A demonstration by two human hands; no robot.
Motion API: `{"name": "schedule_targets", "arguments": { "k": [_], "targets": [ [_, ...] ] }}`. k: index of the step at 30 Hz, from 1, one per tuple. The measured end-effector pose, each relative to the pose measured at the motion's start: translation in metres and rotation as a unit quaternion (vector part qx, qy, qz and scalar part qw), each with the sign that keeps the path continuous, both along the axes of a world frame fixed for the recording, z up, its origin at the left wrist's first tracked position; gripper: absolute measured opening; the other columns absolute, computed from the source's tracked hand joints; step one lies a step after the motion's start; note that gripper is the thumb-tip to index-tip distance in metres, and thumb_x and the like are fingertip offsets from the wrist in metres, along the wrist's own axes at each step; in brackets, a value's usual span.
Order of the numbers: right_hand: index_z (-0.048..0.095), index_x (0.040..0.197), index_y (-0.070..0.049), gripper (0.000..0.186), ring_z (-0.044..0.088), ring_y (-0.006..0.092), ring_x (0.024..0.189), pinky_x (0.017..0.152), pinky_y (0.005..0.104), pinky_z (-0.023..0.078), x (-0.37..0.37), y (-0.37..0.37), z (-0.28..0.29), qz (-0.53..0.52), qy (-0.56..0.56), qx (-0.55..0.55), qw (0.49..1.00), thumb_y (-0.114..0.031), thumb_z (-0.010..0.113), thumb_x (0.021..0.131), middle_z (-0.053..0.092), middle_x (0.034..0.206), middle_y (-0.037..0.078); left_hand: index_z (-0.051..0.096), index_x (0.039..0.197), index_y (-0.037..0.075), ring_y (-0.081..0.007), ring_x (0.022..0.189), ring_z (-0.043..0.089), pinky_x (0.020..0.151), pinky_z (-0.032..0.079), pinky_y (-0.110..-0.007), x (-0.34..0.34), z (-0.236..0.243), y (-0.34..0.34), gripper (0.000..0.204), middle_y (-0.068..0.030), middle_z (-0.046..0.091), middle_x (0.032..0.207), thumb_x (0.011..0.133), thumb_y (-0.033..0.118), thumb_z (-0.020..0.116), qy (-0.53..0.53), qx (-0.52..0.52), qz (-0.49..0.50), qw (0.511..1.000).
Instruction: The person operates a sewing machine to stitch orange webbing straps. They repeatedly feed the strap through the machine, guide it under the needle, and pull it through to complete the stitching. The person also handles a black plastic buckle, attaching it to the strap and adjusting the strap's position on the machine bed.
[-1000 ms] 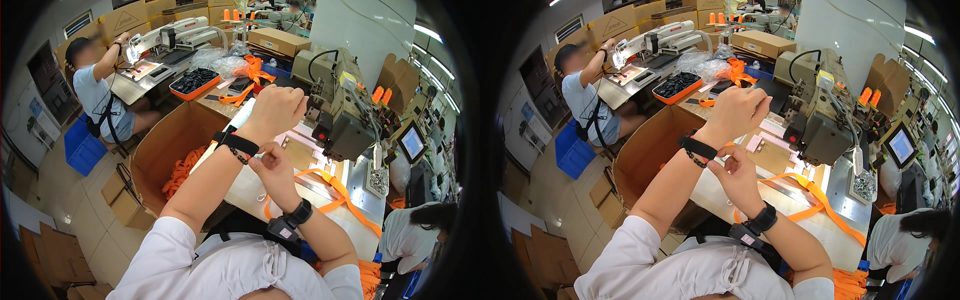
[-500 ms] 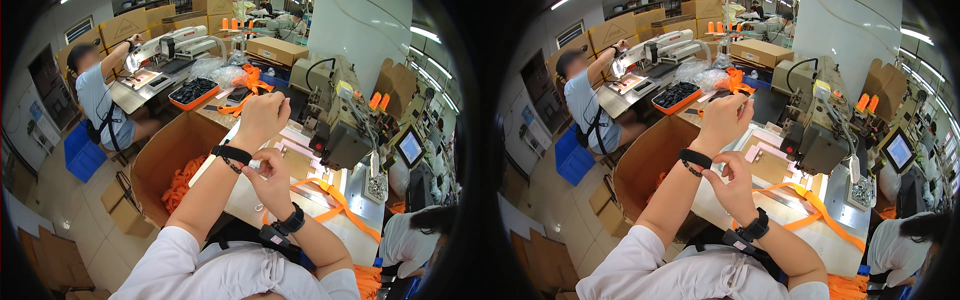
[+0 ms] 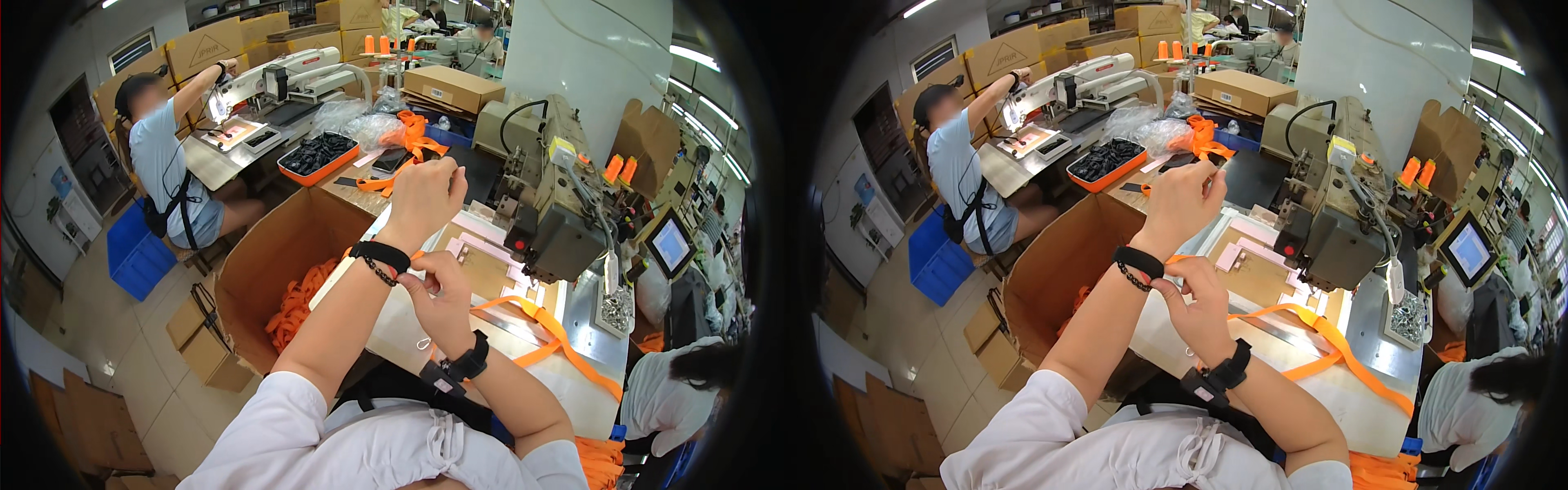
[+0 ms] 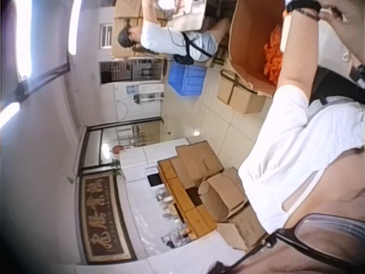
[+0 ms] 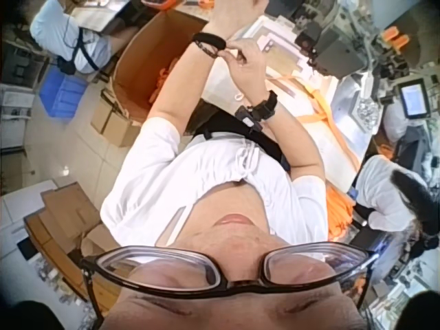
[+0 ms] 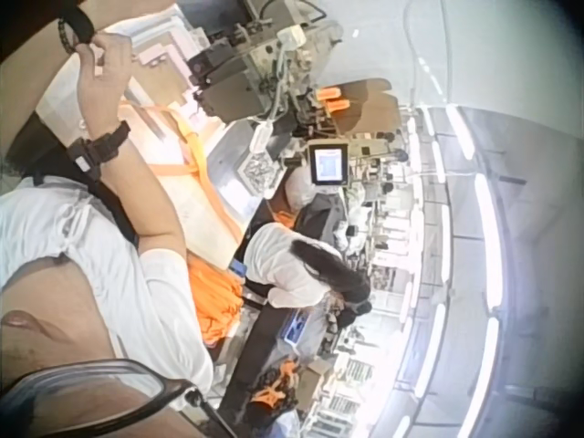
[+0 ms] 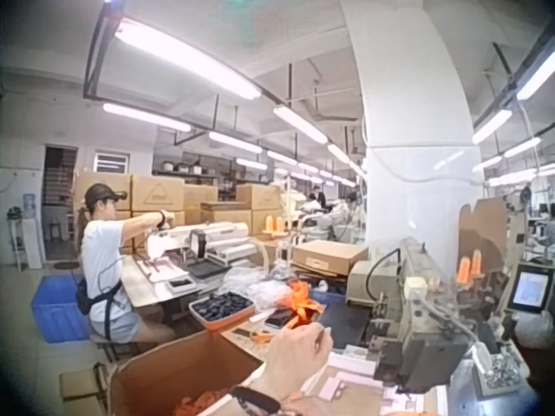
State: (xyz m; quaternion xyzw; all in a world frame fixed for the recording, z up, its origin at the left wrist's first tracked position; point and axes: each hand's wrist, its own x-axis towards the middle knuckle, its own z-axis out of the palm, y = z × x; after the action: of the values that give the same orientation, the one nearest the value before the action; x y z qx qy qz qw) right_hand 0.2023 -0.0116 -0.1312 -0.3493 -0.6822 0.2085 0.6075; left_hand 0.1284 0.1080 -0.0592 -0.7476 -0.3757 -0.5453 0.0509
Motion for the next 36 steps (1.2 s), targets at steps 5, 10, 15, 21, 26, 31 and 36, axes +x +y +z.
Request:
{"name": "schedule_targets", "arguments": {
  "k": [5, 10, 15, 21, 26, 31, 36],
  "targets": [
    [0.061, 0.094, -0.002, 0.012, 0.048, 0.0054, 0.073, 0.066, 0.0219, 0.042, 0.014, 0.011, 0.011, 0.170, 0.052, -0.183, 0.967, -0.008, 0.071, 0.090, 0.056, 0.091, -0.002, 0.055, 0.068, 0.005, -0.0337, 0.056, 0.060, 0.055, 0.045, -0.043, 0.001, -0.002, -0.001, 0.026, -0.0130, 0.059, 0.060, 0.089, 0.018, 0.061, 0.030, 0.015, 0.006, 0.999],
    [0.057, 0.099, -0.003, 0.007, 0.050, 0.0042, 0.082, 0.073, 0.0197, 0.043, 0.030, -0.004, 0.035, 0.348, 0.106, -0.238, 0.901, -0.005, 0.063, 0.096, 0.055, 0.096, -0.003, 0.055, 0.070, 0.007, -0.0300, 0.057, 0.061, 0.058, 0.045, -0.040, -0.001, -0.003, 0.008, 0.023, -0.0103, 0.059, 0.061, 0.089, 0.017, 0.061, 0.098, 0.074, 0.052, 0.991],
    [0.052, 0.101, -0.004, 0.007, 0.050, 0.0029, 0.082, 0.071, 0.0214, 0.044, 0.009, -0.019, 0.040, 0.360, 0.078, -0.258, 0.893, -0.002, 0.058, 0.098, 0.058, 0.109, -0.001, 0.055, 0.070, 0.007, -0.0290, 0.055, 0.058, 0.061, 0.044, -0.039, 0.014, -0.016, 0.013, 0.022, -0.0088, 0.057, 0.059, 0.088, 0.017, 0.062, 0.127, 0.113, 0.093, 0.981],
    [0.051, 0.099, -0.005, 0.019, 0.060, 0.0193, 0.066, 0.062, 0.0291, 0.047, -0.014, -0.032, 0.048, 0.260, -0.137, -0.068, 0.953, 0.003, 0.059, 0.084, 0.060, 0.090, 0.010, 0.051, 0.067, 0.007, -0.0278, 0.056, 0.058, 0.062, 0.044, -0.039, 0.025, -0.021, 0.015, 0.025, -0.0075, 0.055, 0.057, 0.087, 0.017, 0.063, 0.160, 0.153, 0.076, 0.972],
    [0.049, 0.107, -0.004, 0.030, 0.061, 0.0294, 0.064, 0.060, 0.0390, 0.049, 0.012, -0.038, 0.039, 0.130, -0.166, -0.267, 0.940, 0.003, 0.056, 0.079, 0.059, 0.087, 0.011, 0.063, 0.072, 0.005, -0.0229, 0.053, 0.060, 0.055, 0.044, -0.033, 0.011, 0.006, 0.006, 0.018, -0.0097, 0.061, 0.059, 0.088, 0.014, 0.063, -0.024, 0.014, -0.035, 0.999],
    [0.046, 0.114, -0.003, 0.033, 0.056, 0.0193, 0.057, 0.054, 0.0381, 0.047, 0.022, -0.005, 0.005, 0.026, -0.100, -0.158, 0.982, 0.000, 0.053, 0.081, 0.065, 0.099, 0.015, 0.071, 0.082, 0.001, -0.0060, 0.051, 0.054, 0.049, 0.040, -0.022, 0.001, 0.039, -0.014, 0.024, -0.0013, 0.061, 0.058, 0.093, 0.021, 0.064, -0.301, -0.309, -0.304, 0.850],
    [0.043, 0.134, -0.004, 0.046, 0.059, 0.0152, 0.084, 0.071, 0.0312, 0.049, 0.042, 0.009, 0.010, 0.287, 0.148, -0.482, 0.814, -0.027, 0.057, 0.097, 0.062, 0.120, 0.012, 0.071, 0.087, -0.001, -0.0007, 0.057, 0.052, 0.051, 0.038, -0.018, 0.011, 0.049, -0.042, 0.022, 0.0026, 0.060, 0.063, 0.094, 0.018, 0.065, -0.252, -0.215, -0.327, 0.885]
  ]
}}
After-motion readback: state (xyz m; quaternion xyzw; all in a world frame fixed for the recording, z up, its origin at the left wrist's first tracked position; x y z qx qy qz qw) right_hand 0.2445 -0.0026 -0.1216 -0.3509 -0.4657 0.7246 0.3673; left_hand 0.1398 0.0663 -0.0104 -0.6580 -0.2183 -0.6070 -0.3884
